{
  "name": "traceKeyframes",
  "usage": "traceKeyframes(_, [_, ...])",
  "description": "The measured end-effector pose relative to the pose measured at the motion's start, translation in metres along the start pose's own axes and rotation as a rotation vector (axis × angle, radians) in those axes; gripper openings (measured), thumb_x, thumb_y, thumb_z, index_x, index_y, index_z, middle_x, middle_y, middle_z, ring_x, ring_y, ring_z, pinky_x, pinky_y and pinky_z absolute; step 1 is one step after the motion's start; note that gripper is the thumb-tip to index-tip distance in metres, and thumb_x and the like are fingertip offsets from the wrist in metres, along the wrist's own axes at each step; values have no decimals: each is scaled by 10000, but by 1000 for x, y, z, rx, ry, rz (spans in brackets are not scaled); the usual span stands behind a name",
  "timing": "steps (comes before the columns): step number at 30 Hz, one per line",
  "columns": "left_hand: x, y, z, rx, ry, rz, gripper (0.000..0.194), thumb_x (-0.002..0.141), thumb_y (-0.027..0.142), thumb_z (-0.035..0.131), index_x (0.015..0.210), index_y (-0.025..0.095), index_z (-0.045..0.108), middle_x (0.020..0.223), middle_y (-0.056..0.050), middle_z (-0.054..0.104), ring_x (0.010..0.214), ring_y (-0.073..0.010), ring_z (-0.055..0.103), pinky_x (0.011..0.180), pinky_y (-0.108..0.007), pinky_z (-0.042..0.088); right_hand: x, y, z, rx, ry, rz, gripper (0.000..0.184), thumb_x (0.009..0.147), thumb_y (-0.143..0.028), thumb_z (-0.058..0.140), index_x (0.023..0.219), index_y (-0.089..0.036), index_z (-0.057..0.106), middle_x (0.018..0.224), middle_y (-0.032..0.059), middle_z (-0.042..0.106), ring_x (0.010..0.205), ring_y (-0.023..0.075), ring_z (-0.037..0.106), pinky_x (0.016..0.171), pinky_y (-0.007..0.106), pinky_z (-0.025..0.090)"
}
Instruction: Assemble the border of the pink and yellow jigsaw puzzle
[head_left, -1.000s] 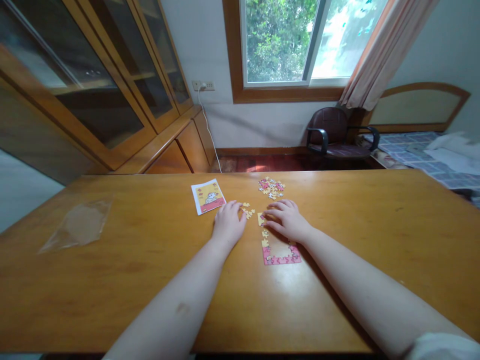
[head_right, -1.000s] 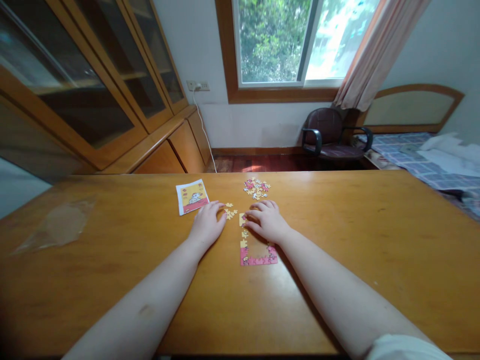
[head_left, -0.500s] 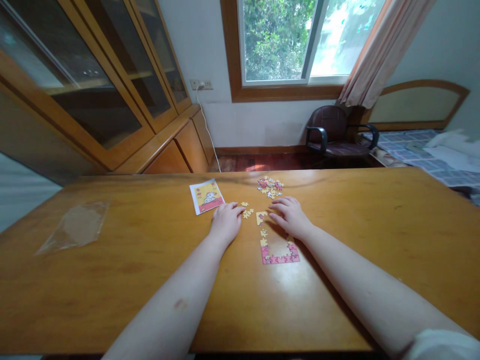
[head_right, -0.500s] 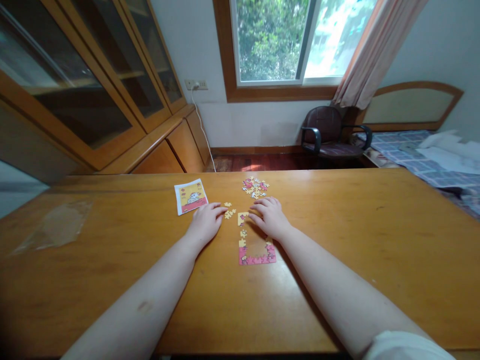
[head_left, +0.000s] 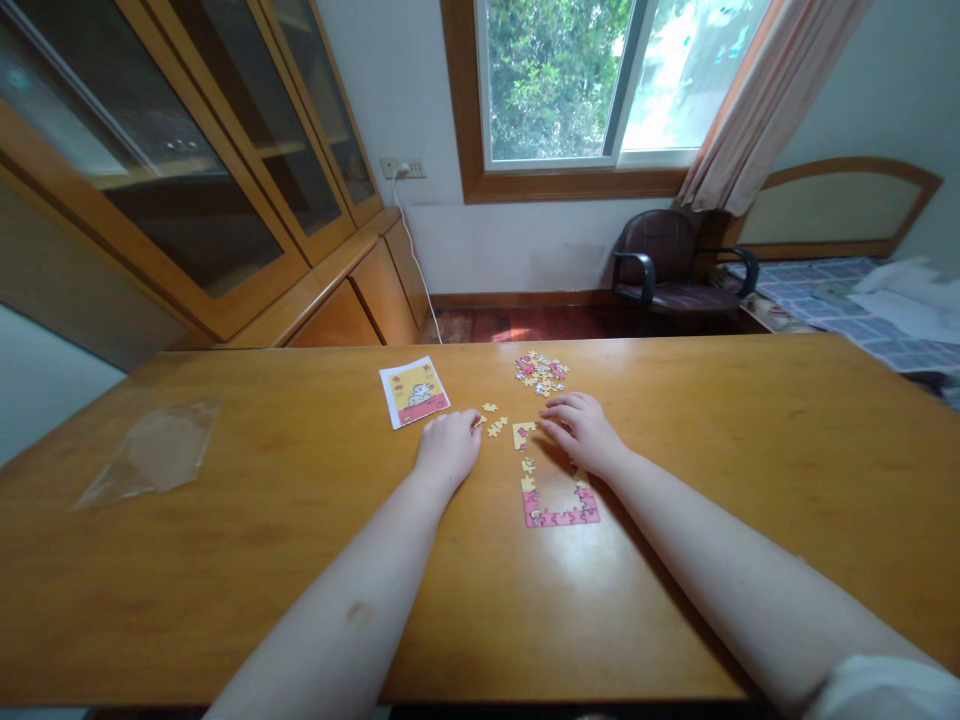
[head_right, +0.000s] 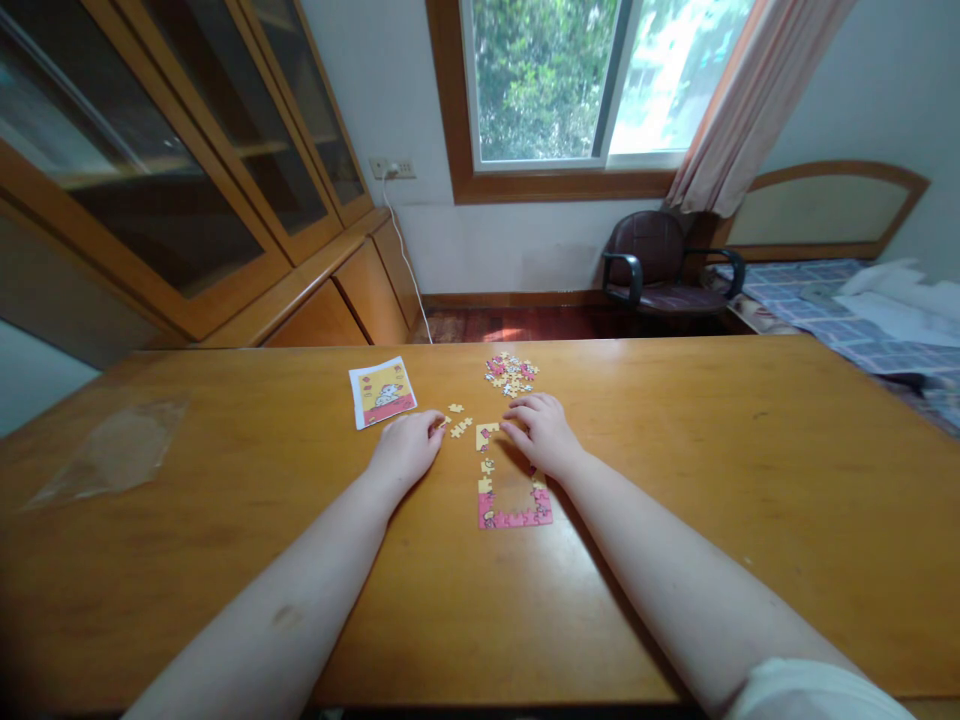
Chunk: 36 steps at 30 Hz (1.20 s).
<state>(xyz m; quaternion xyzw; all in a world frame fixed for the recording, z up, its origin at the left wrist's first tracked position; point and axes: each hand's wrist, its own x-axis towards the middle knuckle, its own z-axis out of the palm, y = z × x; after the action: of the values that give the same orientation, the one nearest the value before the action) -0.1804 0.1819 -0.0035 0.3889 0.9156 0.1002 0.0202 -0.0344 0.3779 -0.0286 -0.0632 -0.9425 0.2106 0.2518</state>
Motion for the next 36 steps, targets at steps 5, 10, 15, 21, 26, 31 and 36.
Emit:
traceKeyframes(5, [2, -4, 3, -4, 52, 105, 380, 870, 179, 435, 1172, 296, 634, 1183, -40, 645, 1075, -239, 560, 929, -374, 407, 0, 1, 1, 0, 2, -3, 233, 897, -389, 541, 925, -225, 705, 1028, 72, 678, 1004, 228, 571, 937, 421, 394])
traceKeyframes(10, [2, -7, 4, 20, 14, 155, 373, 872, 169, 422, 1102, 310, 679, 1096, -22, 688, 1026, -245, 570, 930, -399, 390, 0, 1, 1, 2, 8, -8, 230, 899, -381, 542, 920, -221, 705, 1019, 72, 680, 997, 226, 574, 936, 415, 395])
traceKeyframes(15, [0, -3, -1, 78, 29, 87, 243, 860, 254, 486, 959, 241, 707, 962, -62, 707, 959, -269, 594, 908, -424, 402, 0, 2, 1, 6, 4, -6, 224, 897, -380, 541, 915, -229, 706, 1024, 68, 679, 1002, 226, 573, 940, 423, 394])
traceKeyframes(21, [3, -5, -7, 17, -9, -42, 200, 848, 324, 519, 881, 202, 674, 917, -68, 708, 919, -266, 622, 861, -408, 451, 0, 0, 0, 13, -5, -5, 231, 896, -373, 539, 888, -227, 718, 1009, 76, 679, 991, 226, 577, 937, 424, 399])
traceKeyframes(26, [5, -17, -12, -79, -49, 82, 296, 835, 154, 443, 1014, 213, 671, 1049, -52, 690, 1009, -218, 602, 899, -340, 448, 0, 0, -1, 13, 8, -12, 207, 891, -351, 551, 877, -223, 713, 1007, 75, 683, 984, 227, 584, 931, 428, 405])
traceKeyframes(31, [0, -21, -16, -50, -116, 290, 324, 822, 159, 481, 1058, 246, 686, 1088, -37, 681, 1028, -224, 591, 918, -346, 433, 0, 1, 0, 17, 16, -28, 185, 883, -333, 567, 862, -215, 708, 997, 73, 684, 976, 226, 588, 922, 425, 410])
traceKeyframes(36, [-1, -20, -19, -45, -140, 264, 249, 832, 189, 509, 985, 235, 700, 1046, -35, 700, 985, -216, 613, 869, -323, 448, -1, 0, -1, 13, 27, -22, 176, 883, -329, 571, 855, -220, 707, 1001, 66, 683, 980, 227, 582, 926, 430, 402])
